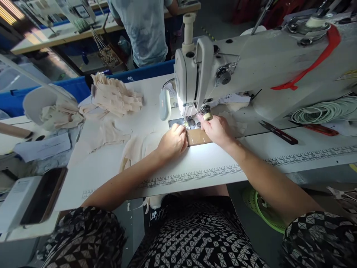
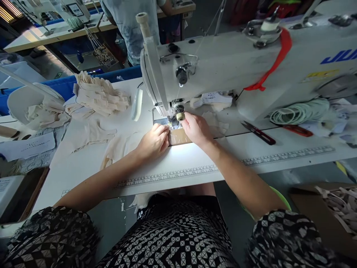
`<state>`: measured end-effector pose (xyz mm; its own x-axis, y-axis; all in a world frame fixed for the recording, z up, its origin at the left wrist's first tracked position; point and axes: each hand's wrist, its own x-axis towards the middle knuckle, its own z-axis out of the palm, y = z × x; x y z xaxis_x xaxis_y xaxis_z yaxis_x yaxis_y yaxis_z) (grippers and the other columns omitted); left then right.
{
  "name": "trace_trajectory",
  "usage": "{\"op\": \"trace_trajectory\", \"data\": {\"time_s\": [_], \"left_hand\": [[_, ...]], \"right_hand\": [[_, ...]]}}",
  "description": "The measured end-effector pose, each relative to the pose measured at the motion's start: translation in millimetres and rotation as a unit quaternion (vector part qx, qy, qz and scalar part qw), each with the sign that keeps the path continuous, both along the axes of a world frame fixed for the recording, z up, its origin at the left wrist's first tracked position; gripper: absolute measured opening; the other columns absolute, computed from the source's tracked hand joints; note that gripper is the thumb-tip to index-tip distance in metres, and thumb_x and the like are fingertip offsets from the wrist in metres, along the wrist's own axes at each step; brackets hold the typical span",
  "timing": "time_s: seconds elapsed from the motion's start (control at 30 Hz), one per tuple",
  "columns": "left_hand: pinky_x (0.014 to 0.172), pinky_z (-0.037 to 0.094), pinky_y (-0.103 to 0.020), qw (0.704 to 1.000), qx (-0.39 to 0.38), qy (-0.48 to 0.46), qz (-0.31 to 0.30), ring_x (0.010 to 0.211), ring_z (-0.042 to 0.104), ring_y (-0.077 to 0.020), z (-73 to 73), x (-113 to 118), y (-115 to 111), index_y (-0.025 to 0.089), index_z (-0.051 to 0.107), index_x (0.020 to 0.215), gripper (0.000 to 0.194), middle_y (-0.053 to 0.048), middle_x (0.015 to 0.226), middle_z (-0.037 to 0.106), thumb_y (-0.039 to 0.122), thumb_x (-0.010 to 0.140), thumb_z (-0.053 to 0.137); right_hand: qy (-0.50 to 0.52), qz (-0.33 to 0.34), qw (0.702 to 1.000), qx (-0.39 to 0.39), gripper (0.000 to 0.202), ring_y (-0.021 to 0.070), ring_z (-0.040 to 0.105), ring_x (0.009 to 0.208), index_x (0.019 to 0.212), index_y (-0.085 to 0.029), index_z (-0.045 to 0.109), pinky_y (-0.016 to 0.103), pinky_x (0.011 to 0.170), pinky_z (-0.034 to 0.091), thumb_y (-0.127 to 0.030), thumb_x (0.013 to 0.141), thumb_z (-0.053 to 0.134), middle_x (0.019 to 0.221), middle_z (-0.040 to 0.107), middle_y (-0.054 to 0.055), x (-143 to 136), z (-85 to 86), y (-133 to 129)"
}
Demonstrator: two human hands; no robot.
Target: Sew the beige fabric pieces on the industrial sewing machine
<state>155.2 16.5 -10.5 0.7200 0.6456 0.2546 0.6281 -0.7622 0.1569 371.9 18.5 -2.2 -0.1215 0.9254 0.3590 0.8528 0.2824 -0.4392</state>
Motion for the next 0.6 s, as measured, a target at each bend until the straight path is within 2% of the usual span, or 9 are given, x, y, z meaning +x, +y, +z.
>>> {"op": "trace_trajectory", "data": {"time_s": [0.17, 0.3, 0.43, 0.6], "left_hand": [[0.098, 0.058, -0.044, 1.0, 0.009, 0.0, 0.006, 0.108, 0.063, -0.0298, -2.4, 0.7, 1.9, 0.015, 0.067, 0.113, 0.028, -0.017, 0.118, 0.069, 0.02, 0.103, 0.04], [0.097, 0.059, -0.044, 1.0, 0.001, 0.012, 0.008, 0.111, 0.062, -0.0312, -0.5, -0.4, 6.1, 0.014, 0.067, 0.108, 0.027, -0.018, 0.121, 0.069, 0.02, 0.103, 0.04], [0.097, 0.06, -0.046, 1.0, -0.014, 0.006, 0.01, 0.112, 0.063, -0.0319, 2.0, -0.4, 6.7, 0.014, 0.067, 0.107, 0.027, -0.019, 0.121, 0.068, 0.021, 0.103, 0.042], [0.103, 0.058, -0.045, 0.999, -0.028, -0.02, 0.015, 0.117, 0.063, -0.0311, 2.5, -0.2, 9.7, 0.014, 0.068, 0.114, 0.03, -0.017, 0.125, 0.069, 0.021, 0.104, 0.042]], "right_hand": [[-0.005, -0.005, 1.0, 0.015, 0.049, 0.0219, 0.063, 0.068, 0.088, -0.023, 0.07, 0.034, 0.065, 0.042, -0.046, 0.112, 0.033, 0.073, 0.069, 0.007, -0.7, -2.3, -13.5], [-0.006, -0.002, 1.0, 0.0, 0.052, 0.0231, 0.064, 0.068, 0.089, -0.025, 0.072, 0.035, 0.064, 0.044, -0.044, 0.113, 0.03, 0.071, 0.068, 0.006, -2.8, -5.3, -11.1], [-0.048, -0.015, 0.999, -0.014, 0.046, 0.0239, 0.066, 0.071, 0.086, -0.025, 0.073, 0.035, 0.067, 0.045, -0.039, 0.112, 0.037, 0.071, 0.067, 0.006, -2.2, 1.1, -3.9], [-0.071, -0.036, 0.997, -0.006, 0.043, 0.0231, 0.065, 0.07, 0.086, -0.024, 0.073, 0.033, 0.063, 0.039, -0.04, 0.111, 0.041, 0.075, 0.071, 0.007, 5.1, 6.2, -12.3]]}}
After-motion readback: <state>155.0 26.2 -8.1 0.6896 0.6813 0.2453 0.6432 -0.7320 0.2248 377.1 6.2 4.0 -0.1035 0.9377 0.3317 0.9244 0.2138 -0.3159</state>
